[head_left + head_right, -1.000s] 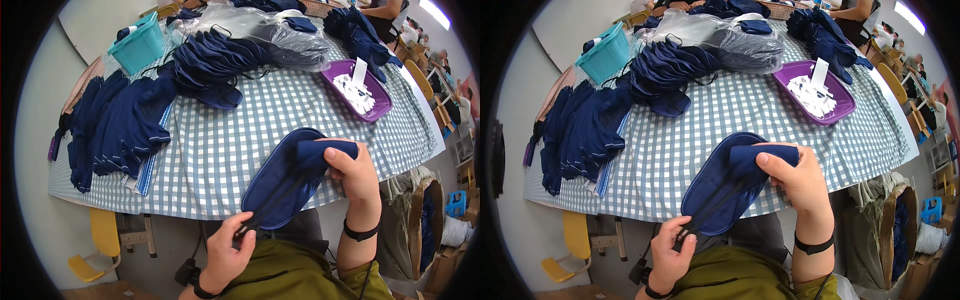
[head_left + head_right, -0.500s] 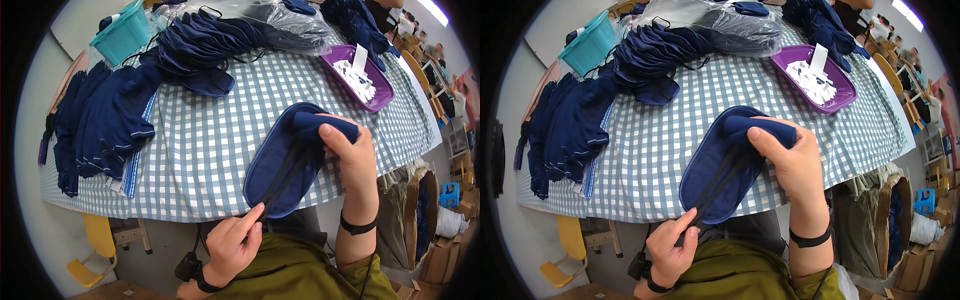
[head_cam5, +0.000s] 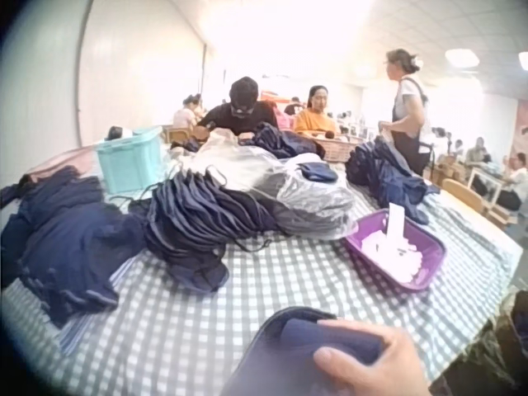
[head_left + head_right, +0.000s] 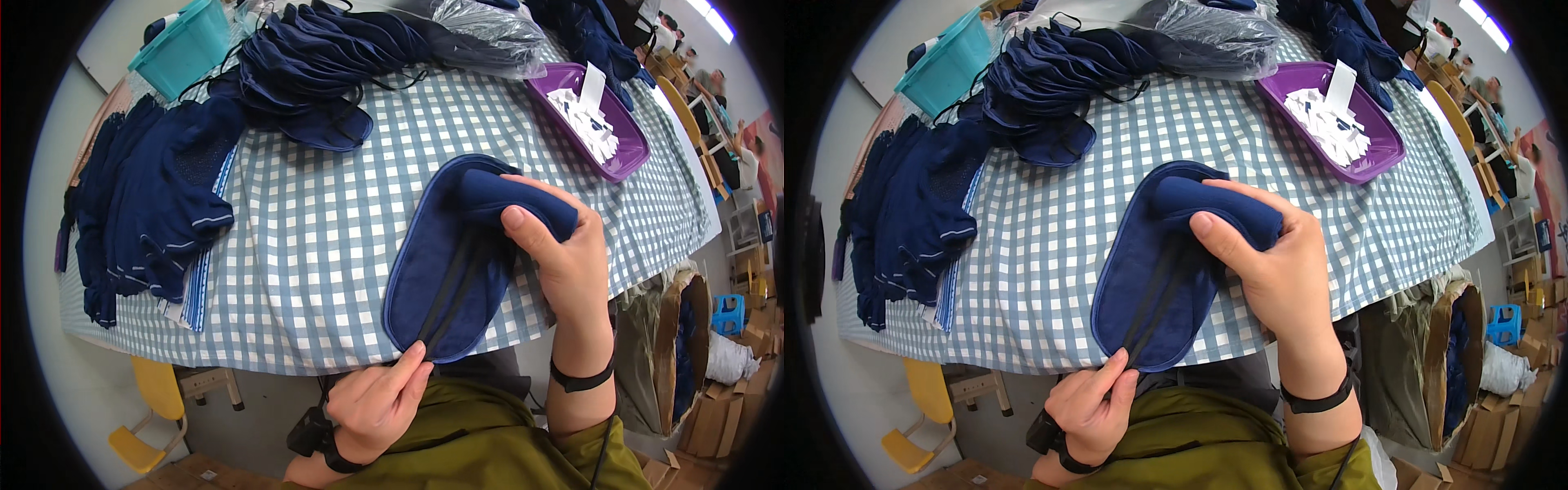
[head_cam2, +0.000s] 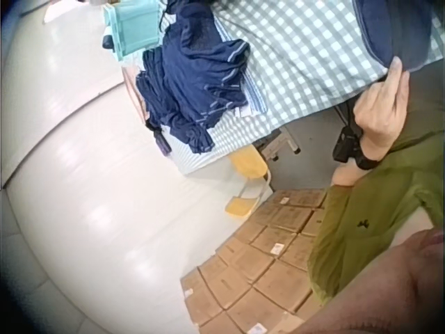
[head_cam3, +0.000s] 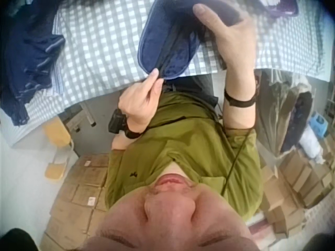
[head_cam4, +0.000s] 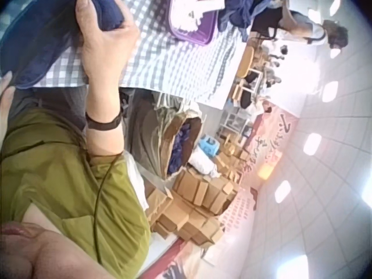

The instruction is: The recorder is seen attaching labels to blue fabric eye masks and rolling them up into a cylindrical shape in a manufacturing setting.

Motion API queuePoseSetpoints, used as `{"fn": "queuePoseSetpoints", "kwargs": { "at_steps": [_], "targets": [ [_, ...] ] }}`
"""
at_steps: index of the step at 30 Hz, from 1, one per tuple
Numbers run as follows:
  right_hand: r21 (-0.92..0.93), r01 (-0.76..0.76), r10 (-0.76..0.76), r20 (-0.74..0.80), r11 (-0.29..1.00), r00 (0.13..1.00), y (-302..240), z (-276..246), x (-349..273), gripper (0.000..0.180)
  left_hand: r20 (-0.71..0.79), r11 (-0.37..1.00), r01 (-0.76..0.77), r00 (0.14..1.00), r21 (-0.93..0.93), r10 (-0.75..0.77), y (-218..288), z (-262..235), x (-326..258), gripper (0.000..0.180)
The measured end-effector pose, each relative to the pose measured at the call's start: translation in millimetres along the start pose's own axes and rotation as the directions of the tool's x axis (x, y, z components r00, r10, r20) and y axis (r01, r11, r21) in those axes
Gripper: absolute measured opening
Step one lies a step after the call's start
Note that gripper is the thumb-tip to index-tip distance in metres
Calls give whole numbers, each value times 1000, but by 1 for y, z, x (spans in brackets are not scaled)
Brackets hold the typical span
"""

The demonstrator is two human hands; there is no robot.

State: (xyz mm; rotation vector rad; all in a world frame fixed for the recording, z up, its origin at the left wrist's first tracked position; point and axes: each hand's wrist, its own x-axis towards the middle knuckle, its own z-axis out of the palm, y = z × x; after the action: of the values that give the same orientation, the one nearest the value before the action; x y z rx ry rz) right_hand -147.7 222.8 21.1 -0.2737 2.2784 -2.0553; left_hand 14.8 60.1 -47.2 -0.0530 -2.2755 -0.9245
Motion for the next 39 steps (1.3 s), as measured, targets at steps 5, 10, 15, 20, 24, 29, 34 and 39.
{"fn": "queuePoseSetpoints", "kwargs": {
  "at_steps": [5,10,15,20,24,29,34,39],
  "targets": [
    [-109,208,-214,-48,972,976,7,-5,-4,45,-8,999,27,1000,-23,-27,-1,3,-3,34],
    [-204,227,-245,-68,952,967,6,-6,-40,55,-17,996,58,998,-68,-59,-4,4,-5,34],
    [-462,342,-317,134,818,939,0,-2,-58,59,-4,990,69,998,-121,-70,-5,2,-2,34],
    [-504,371,-307,209,780,929,-1,17,-66,62,-4,985,72,997,-155,-74,-6,2,0,33],
    [-571,436,-341,271,696,900,4,27,-67,62,-39,985,45,998,-167,-52,-8,4,-1,32],
    [-640,470,-367,298,608,881,9,30,-68,57,1,981,71,997,-178,-72,-8,2,-2,29],
    [-615,461,-378,270,641,886,12,28,-70,55,-26,972,101,994,-212,-109,-6,4,-2,26],
    [-618,501,-421,285,606,861,15,27,-70,54,-13,972,98,995,-213,-103,-6,3,-1,28]
  ]
}}
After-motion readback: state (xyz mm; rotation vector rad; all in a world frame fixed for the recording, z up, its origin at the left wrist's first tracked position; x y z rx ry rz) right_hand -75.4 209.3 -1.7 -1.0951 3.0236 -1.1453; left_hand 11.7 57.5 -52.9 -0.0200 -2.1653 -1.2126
